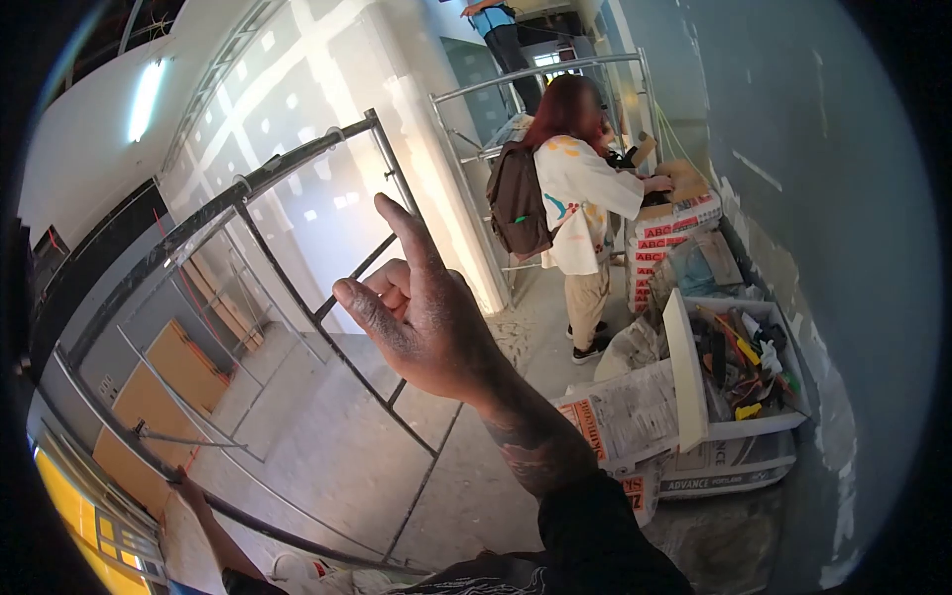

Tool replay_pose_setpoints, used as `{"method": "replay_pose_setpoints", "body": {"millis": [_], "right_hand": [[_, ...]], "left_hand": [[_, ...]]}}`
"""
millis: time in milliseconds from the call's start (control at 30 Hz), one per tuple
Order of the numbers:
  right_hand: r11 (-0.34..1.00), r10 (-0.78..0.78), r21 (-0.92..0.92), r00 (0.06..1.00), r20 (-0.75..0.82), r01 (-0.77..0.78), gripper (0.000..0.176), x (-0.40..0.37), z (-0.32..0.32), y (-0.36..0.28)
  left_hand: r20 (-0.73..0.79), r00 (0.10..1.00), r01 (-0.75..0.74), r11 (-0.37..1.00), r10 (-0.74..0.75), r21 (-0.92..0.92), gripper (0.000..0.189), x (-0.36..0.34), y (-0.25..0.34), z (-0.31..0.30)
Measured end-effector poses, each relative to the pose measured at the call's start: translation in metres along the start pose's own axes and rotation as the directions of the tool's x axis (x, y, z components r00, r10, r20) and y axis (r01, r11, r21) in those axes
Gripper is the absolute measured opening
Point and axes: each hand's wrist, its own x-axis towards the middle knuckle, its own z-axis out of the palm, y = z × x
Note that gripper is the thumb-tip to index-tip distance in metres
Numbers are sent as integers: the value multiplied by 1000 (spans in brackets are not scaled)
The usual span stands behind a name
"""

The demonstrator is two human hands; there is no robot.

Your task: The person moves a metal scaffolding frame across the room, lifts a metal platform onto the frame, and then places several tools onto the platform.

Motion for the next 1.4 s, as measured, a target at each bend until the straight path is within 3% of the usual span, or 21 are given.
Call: {"method": "replay_pose_setpoints", "body": {"millis": [167, 233, 333, 567, 667, 733, 867, 933, 1000, 1067, 1100, 1133, 1233, 1400], "right_hand": [[1000, 15, -3, 999, 45, -15, 68, -4, 17, 4], [999, -9, -37, 997, 76, 12, 66, -4, 23, 7], [999, 31, -43, 992, 123, -26, 62, -6, 33, 9], [998, 52, -41, 977, 209, -45, 59, -11, 53, 23], [998, 52, -44, 959, 277, -42, 53, -28, 62, 43], [991, 72, -135, 892, 446, -13, 49, -47, 65, 60], [952, 262, -292, 749, 609, -95, 44, -102, 73, 92], [933, 358, -278, 695, 624, -231, 44, -155, 79, 125], [856, 512, -377, 484, 710, -353, 46, -196, 77, 134], [823, 542, -442, 257, 800, -357, 45, -256, 73, 160], [787, 578, -477, 198, 791, -391, 45, -272, 70, 156], [743, 611, -510, 128, 781, -433, 46, -284, 66, 149], [687, 639, -503, 104, 762, -525, 47, -308, 57, 139], [601, 736, -538, 145, 662, -592, 49, -318, 45, 141]], "left_hand": [[-8, 1000, 2, 1000, -2, 1, 62, 2, -11, -7], [-49, 997, -62, 998, 62, 3, 62, 1, -9, 2], [-67, 998, -22, 1000, 21, -7, 61, -4, -4, 3], [-20, 999, -24, 992, 27, 125, 62, -10, 3, -5], [-71, 994, -70, 988, 81, 140, 62, -16, 14, -4], [-60, 996, -65, 992, 72, 110, 63, -16, 11, -5], [0, 999, -45, 996, 45, 71, 64, -12, 1, -7], [6, 1000, -24, 996, 23, 83, 63, -8, -3, -4], [31, 1000, -3, 993, -1, 122, 63, -11, -12, -17], [-5, 1000, 5, 1000, -5, 21, 64, -8, -15, -6], [-61, 997, -42, 998, 45, 47, 64, -9, -20, -1], [-3, 999, 48, 998, -49, -32, 63, -6, -22, -3], [64, 995, 71, 994, -76, 79, 62, -11, -17, -18], [-48, 997, 69, 997, -68, 18, 62, -19, 11, -3]]}}
